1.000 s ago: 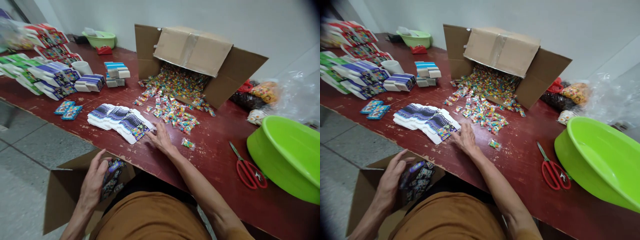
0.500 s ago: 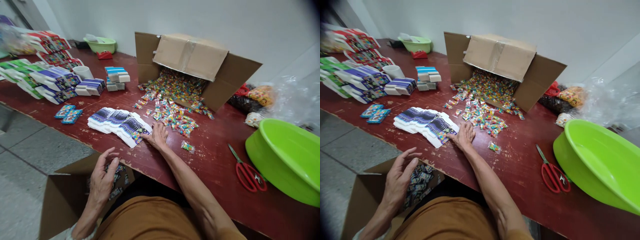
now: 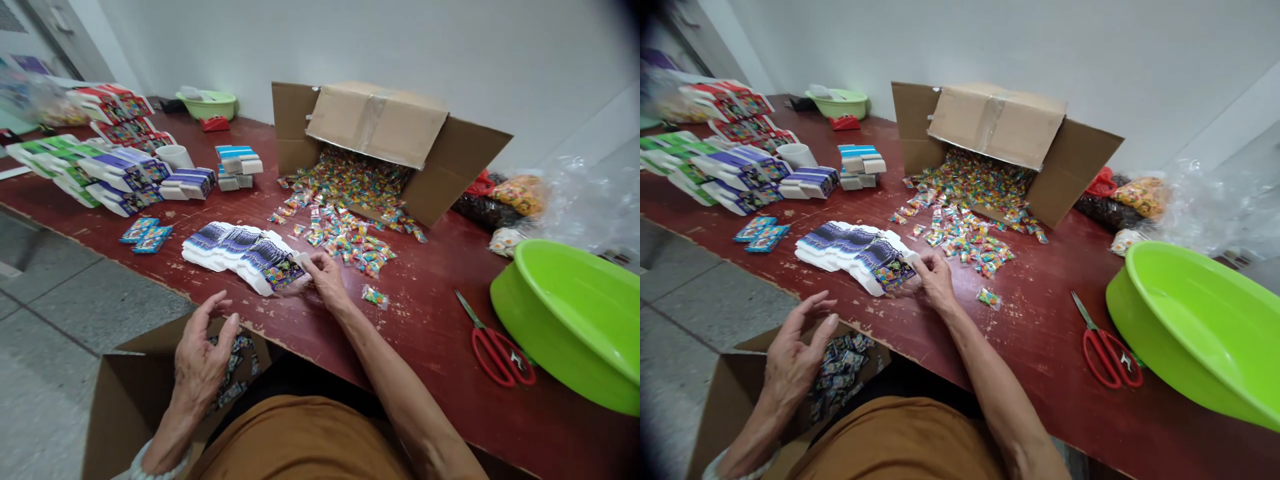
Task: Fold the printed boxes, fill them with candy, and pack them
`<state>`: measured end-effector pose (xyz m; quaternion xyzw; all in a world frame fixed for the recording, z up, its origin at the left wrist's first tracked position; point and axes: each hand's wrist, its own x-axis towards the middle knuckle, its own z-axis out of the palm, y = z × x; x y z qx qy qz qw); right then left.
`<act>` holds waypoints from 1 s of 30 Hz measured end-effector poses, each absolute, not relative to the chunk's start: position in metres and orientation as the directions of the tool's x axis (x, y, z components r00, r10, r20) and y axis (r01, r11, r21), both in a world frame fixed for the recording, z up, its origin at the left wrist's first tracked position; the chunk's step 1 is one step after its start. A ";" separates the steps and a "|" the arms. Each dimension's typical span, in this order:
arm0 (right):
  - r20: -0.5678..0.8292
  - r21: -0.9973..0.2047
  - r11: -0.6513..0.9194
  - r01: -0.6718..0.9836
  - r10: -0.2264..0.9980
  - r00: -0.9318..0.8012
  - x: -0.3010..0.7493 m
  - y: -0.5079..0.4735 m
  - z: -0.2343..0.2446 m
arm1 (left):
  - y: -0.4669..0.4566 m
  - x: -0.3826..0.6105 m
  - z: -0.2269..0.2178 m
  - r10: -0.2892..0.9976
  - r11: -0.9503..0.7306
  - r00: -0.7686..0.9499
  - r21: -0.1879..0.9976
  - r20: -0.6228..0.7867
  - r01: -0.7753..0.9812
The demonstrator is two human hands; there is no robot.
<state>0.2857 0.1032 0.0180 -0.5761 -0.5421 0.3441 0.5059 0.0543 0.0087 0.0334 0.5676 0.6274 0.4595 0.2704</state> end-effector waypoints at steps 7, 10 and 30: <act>0.090 -0.963 0.013 -0.268 0.956 -0.278 0.299 0.053 0.058 | 0.011 0.084 0.063 0.822 0.433 0.482 0.883 -0.303 -0.183; 0.071 -0.954 -0.039 -0.299 0.935 -0.347 0.297 0.041 0.064 | 0.009 0.098 0.053 0.593 0.666 0.768 0.684 -0.244 -0.297; 0.014 -0.931 -0.050 -0.361 0.985 -0.173 0.342 0.050 0.044 | 0.010 0.076 0.043 0.607 0.777 0.681 0.485 -0.410 -0.401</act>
